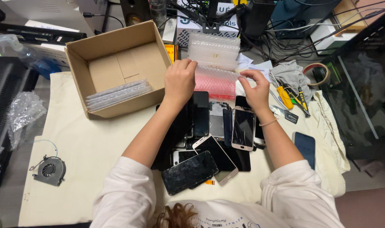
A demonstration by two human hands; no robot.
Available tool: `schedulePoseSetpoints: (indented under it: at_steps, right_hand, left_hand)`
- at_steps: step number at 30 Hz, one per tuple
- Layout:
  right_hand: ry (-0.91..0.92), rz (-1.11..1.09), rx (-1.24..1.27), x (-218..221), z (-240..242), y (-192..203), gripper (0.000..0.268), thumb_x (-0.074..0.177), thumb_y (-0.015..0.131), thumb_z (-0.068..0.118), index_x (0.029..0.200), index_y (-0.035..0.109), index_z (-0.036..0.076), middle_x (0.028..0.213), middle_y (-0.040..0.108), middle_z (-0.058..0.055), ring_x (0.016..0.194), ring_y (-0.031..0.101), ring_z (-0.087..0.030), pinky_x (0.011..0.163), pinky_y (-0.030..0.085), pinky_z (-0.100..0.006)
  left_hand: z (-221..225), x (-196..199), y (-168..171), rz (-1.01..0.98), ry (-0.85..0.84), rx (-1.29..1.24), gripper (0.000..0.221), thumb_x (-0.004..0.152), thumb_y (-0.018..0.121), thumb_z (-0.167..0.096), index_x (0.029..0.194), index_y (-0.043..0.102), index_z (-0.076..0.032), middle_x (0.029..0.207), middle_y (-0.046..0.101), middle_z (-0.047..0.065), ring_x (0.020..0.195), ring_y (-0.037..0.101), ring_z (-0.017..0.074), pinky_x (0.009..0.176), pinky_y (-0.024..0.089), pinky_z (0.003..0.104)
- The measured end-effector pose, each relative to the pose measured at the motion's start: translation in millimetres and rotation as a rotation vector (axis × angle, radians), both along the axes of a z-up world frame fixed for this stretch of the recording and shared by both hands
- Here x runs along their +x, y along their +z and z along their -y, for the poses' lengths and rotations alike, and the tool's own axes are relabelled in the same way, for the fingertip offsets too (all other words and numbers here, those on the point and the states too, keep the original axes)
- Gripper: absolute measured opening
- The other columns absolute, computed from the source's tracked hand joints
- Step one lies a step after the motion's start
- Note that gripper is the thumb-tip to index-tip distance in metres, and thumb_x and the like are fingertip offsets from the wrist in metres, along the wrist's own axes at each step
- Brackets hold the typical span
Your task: The person places a bubble wrap sleeve onto a stack of mobile phone screens and places them into a cardboard box on a workbench.
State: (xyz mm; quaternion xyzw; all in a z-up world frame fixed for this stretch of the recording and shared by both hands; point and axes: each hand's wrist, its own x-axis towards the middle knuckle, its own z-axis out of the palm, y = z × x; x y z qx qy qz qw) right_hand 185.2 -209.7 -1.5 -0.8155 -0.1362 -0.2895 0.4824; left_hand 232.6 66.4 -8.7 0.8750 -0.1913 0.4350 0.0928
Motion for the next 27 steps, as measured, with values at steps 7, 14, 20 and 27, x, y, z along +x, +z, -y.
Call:
schedulePoseSetpoints:
  at_steps: [7, 14, 20, 27]
  right_hand:
    - [0.095, -0.424, 0.471, -100, -32, 12, 0.025, 0.093, 0.075, 0.007, 0.117, 0.069, 0.002, 0.095, 0.070, -0.002, 0.083, 0.069, -0.006, 0.080, 0.062, -0.022]
    - [0.173, -0.675, 0.634, -173, -48, -13, 0.033, 0.093, 0.072, 0.008, 0.123, 0.064, -0.003, 0.095, 0.073, -0.009, 0.078, 0.073, -0.011, 0.072, 0.065, -0.027]
    - [0.080, -0.582, 0.608, -228, -77, -19, 0.023, 0.097, 0.069, 0.010, 0.117, 0.063, -0.001, 0.094, 0.068, -0.008, 0.084, 0.069, -0.011, 0.081, 0.061, -0.027]
    - [0.180, -0.705, 0.554, -238, -83, -11, 0.026, 0.095, 0.069, 0.009, 0.119, 0.068, -0.002, 0.087, 0.073, -0.011, 0.075, 0.069, -0.012, 0.077, 0.059, -0.026]
  left_hand:
    - [8, -155, 81, -0.270, -0.431, 0.025, 0.079, 0.077, 0.087, -0.026, 0.146, 0.053, -0.007, 0.159, 0.041, 0.019, 0.153, 0.026, 0.0391, 0.122, 0.014, 0.062]
    - [-7, -217, 52, -0.647, -0.399, 0.244, 0.130, 0.052, 0.098, -0.040, 0.159, 0.031, -0.012, 0.142, 0.051, 0.022, 0.145, 0.036, 0.0425, 0.120, 0.006, 0.072]
    - [-27, -233, 47, -0.617, -0.315, 0.269, 0.119, 0.049, 0.099, -0.038, 0.151, 0.045, -0.010, 0.126, 0.060, 0.018, 0.130, 0.054, 0.0364, 0.118, 0.018, 0.070]
    - [-34, -242, 34, -0.580, -0.272, 0.269, 0.117, 0.051, 0.099, -0.044, 0.151, 0.044, -0.016, 0.126, 0.059, 0.015, 0.129, 0.054, 0.0335, 0.117, 0.025, 0.066]
